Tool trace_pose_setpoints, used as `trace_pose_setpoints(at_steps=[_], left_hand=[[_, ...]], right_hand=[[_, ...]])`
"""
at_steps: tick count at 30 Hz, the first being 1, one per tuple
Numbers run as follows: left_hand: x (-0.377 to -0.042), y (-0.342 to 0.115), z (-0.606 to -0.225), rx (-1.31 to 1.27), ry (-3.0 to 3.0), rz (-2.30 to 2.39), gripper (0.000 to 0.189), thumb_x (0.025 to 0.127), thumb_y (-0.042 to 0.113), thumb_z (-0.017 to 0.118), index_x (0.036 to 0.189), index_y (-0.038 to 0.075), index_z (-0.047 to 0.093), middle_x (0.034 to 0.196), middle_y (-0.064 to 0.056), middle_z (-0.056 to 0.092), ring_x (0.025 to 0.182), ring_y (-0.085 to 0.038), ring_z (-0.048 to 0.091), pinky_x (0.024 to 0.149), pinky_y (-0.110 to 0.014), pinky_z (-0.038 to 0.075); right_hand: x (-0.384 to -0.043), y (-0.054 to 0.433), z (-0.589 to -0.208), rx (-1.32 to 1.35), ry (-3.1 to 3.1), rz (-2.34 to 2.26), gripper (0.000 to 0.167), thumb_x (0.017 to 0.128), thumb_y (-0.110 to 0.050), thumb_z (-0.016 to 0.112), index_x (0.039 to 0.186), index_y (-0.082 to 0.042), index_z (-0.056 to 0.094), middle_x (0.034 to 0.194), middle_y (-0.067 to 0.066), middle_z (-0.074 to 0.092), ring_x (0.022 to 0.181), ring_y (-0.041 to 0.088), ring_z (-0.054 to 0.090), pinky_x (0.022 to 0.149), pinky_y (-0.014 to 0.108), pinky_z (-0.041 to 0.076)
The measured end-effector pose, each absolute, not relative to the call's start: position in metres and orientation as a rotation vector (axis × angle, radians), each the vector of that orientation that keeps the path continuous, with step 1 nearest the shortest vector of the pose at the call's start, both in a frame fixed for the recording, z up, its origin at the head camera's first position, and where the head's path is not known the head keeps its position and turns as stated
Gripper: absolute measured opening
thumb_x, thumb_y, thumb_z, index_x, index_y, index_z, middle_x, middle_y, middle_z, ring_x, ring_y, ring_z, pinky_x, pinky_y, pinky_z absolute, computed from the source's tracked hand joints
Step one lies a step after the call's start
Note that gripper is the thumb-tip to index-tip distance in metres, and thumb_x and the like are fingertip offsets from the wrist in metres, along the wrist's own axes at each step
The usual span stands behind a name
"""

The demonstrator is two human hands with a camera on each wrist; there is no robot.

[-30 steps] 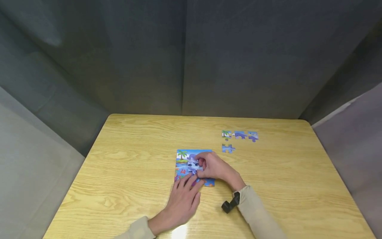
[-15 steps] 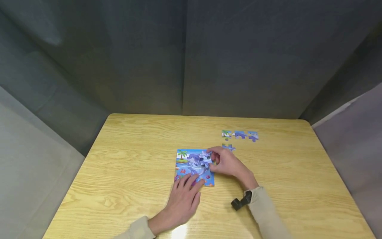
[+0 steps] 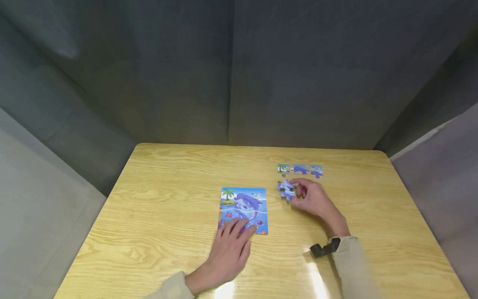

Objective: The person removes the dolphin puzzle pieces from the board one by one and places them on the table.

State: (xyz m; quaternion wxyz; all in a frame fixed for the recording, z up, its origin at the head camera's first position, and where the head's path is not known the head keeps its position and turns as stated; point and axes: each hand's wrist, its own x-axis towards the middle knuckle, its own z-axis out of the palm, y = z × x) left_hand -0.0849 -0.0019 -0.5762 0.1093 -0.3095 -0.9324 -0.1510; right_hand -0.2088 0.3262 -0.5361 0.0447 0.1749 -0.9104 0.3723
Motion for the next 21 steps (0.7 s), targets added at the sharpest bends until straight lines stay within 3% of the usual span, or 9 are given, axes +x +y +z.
trace_pose_setpoints(at_steps=[10, 21], left_hand=[[-0.084, -0.003, -0.574, -0.918, -2.758, -0.451, 0.044, 0.11, 0.031, 0.037, 0.151, 0.027, 0.052, 0.155, -0.005, 0.047, 0.143, -0.033, 0.04, 0.107, -0.052, 0.042], [-0.085, -0.003, -0.574, -0.92, -2.767, -0.451, 0.044, 0.11, 0.031, 0.037, 0.151, 0.027, 0.051, 0.156, -0.005, 0.046, 0.143, -0.033, 0.039, 0.107, -0.052, 0.042]], right_hand=[[-0.219, 0.372, -0.555, 0.362, -2.839, 1.038, 0.046, 0.076, -0.002, 0.081, 0.121, -0.005, 0.068, 0.074, 0.003, 0.058, 0.061, 0.01, 0.045, 0.061, 0.025, 0.037], [-0.228, 0.381, -0.559, 0.326, -2.928, 1.025, 0.044, 0.08, -0.006, 0.079, 0.123, -0.001, 0.068, 0.076, 0.001, 0.056, 0.064, 0.012, 0.047, 0.065, 0.027, 0.037]])
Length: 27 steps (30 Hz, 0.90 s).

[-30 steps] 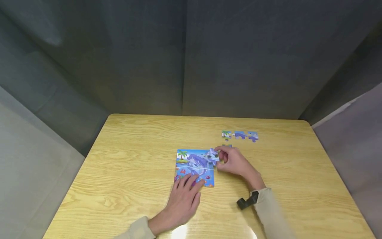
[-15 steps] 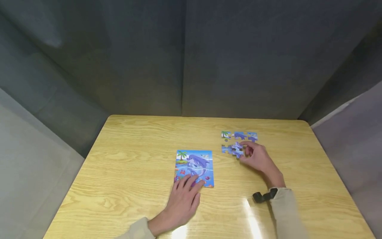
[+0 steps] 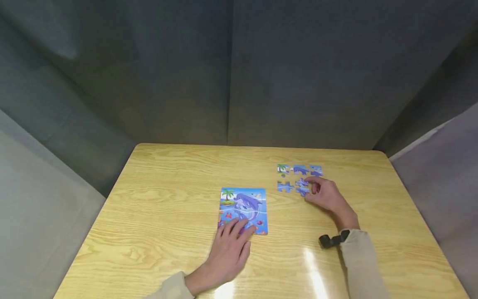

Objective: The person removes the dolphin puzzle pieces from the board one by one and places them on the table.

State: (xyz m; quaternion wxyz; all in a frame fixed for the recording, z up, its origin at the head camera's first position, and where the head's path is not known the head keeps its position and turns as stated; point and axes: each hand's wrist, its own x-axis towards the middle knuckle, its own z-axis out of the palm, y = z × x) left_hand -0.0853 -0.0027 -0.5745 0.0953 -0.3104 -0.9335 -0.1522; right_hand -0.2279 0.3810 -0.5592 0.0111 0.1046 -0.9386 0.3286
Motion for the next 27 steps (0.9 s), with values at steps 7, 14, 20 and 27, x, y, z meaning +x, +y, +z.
trace_pose_setpoints(at_steps=[7, 14, 20, 27], left_hand=[[-0.085, -0.003, -0.575, -0.912, -2.737, -0.44, 0.043, 0.109, 0.03, 0.04, 0.15, 0.027, 0.054, 0.154, -0.005, 0.048, 0.142, -0.033, 0.042, 0.106, -0.052, 0.044], [-0.085, -0.003, -0.577, -0.905, -2.746, -0.449, 0.044, 0.109, 0.031, 0.041, 0.151, 0.027, 0.053, 0.156, -0.004, 0.047, 0.144, -0.033, 0.041, 0.108, -0.052, 0.042], [-0.084, -0.003, -0.575, -0.913, -2.758, -0.456, 0.044, 0.11, 0.031, 0.04, 0.152, 0.026, 0.053, 0.156, -0.005, 0.047, 0.144, -0.034, 0.04, 0.108, -0.053, 0.042], [-0.085, -0.002, -0.577, -0.907, -2.765, -0.446, 0.045, 0.109, 0.032, 0.041, 0.153, 0.027, 0.051, 0.157, -0.004, 0.046, 0.145, -0.033, 0.04, 0.109, -0.053, 0.041]], right_hand=[[-0.225, 0.38, -0.557, 0.298, -2.951, 1.046, 0.044, 0.082, -0.005, 0.076, 0.125, 0.0, 0.067, 0.078, 0.003, 0.056, 0.066, 0.012, 0.047, 0.066, 0.027, 0.037], [-0.222, 0.378, -0.557, 0.283, -2.886, 1.08, 0.051, 0.082, -0.002, 0.075, 0.131, 0.001, 0.062, 0.083, 0.006, 0.057, 0.069, 0.013, 0.047, 0.064, 0.025, 0.036], [-0.211, 0.354, -0.545, 0.338, -2.774, 1.146, 0.036, 0.086, 0.001, 0.072, 0.121, 0.001, 0.067, 0.083, 0.008, 0.058, 0.065, 0.013, 0.044, 0.06, 0.025, 0.036], [-0.194, 0.298, -0.528, 0.731, -2.855, 1.206, 0.032, 0.085, 0.0, 0.077, 0.116, 0.001, 0.07, 0.083, 0.001, 0.06, 0.066, 0.01, 0.049, 0.058, 0.024, 0.044]])
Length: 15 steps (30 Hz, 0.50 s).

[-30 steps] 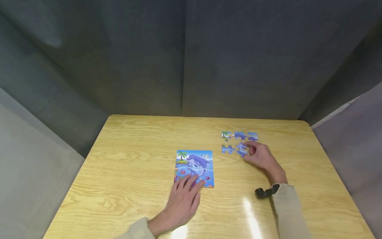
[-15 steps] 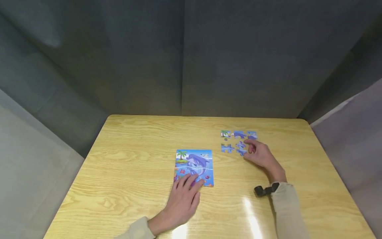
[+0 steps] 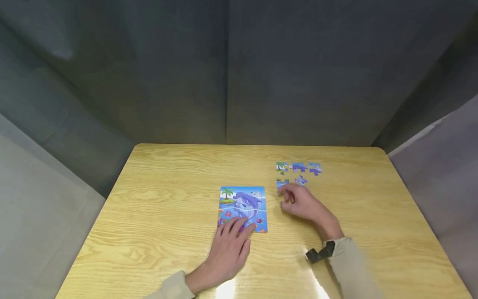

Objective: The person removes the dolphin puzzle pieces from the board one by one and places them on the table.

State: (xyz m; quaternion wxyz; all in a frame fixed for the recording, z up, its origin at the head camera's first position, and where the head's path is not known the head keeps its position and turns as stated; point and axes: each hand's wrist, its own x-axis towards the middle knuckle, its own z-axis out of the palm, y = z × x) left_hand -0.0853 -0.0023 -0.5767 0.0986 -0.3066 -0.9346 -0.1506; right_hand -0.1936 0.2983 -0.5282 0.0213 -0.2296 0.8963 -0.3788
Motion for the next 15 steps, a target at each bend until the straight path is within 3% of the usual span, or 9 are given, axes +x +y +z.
trace_pose_setpoints(at_steps=[6, 15], left_hand=[[-0.085, -0.002, -0.574, -0.916, -2.788, -0.43, 0.045, 0.11, 0.033, 0.041, 0.154, 0.027, 0.05, 0.158, -0.005, 0.045, 0.146, -0.033, 0.038, 0.11, -0.053, 0.04], [-0.084, -0.002, -0.573, -0.915, -2.789, -0.392, 0.045, 0.111, 0.033, 0.038, 0.154, 0.027, 0.05, 0.158, -0.004, 0.045, 0.145, -0.033, 0.039, 0.11, -0.052, 0.04]], right_hand=[[-0.188, 0.257, -0.527, -0.858, 2.683, -1.027, 0.041, 0.083, -0.008, 0.08, 0.121, 0.003, 0.068, 0.086, 0.004, 0.061, 0.068, 0.012, 0.051, 0.062, 0.025, 0.045], [-0.194, 0.235, -0.525, -0.763, 2.63, -0.901, 0.042, 0.074, -0.007, 0.078, 0.113, -0.001, 0.064, 0.08, 0.001, 0.055, 0.069, 0.011, 0.047, 0.062, 0.026, 0.043]])
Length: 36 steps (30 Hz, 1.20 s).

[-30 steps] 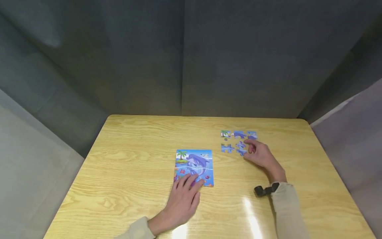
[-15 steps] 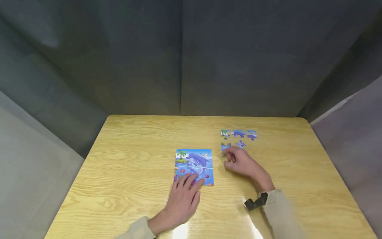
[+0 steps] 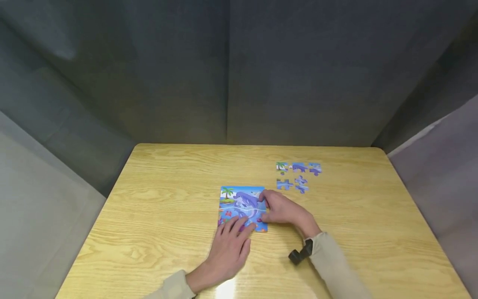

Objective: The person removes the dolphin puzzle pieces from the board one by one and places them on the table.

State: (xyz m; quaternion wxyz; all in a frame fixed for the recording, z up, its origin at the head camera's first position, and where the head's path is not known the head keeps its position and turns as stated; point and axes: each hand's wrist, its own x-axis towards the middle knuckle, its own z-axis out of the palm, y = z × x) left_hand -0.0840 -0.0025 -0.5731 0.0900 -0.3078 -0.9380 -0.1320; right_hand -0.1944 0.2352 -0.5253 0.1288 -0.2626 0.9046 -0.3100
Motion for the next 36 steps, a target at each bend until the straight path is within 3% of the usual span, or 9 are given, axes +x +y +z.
trace_pose_setpoints(at_steps=[7, 20, 36], left_hand=[[-0.084, -0.003, -0.571, -0.927, -2.789, -0.418, 0.044, 0.111, 0.033, 0.038, 0.153, 0.026, 0.051, 0.159, -0.005, 0.044, 0.145, -0.033, 0.039, 0.11, -0.052, 0.041], [-0.084, -0.004, -0.57, -0.919, -2.786, -0.42, 0.045, 0.11, 0.032, 0.04, 0.153, 0.026, 0.052, 0.159, -0.005, 0.045, 0.145, -0.033, 0.04, 0.11, -0.052, 0.041], [-0.085, -0.003, -0.573, -0.913, -2.797, -0.407, 0.045, 0.111, 0.033, 0.038, 0.154, 0.028, 0.051, 0.158, -0.003, 0.045, 0.145, -0.032, 0.04, 0.11, -0.052, 0.04]], right_hand=[[-0.195, 0.233, -0.526, -0.727, 2.636, -0.913, 0.045, 0.071, -0.007, 0.082, 0.11, -0.003, 0.06, 0.083, 0.002, 0.055, 0.07, 0.012, 0.048, 0.06, 0.026, 0.043], [-0.19, 0.225, -0.519, -0.731, 2.723, -0.992, 0.037, 0.081, -0.017, 0.09, 0.104, -0.002, 0.065, 0.078, 0.002, 0.062, 0.069, 0.009, 0.054, 0.063, 0.026, 0.049], [-0.188, 0.226, -0.525, -0.855, 2.754, -1.024, 0.039, 0.076, -0.015, 0.092, 0.106, 0.0, 0.072, 0.082, 0.003, 0.063, 0.073, 0.013, 0.057, 0.064, 0.025, 0.049]])
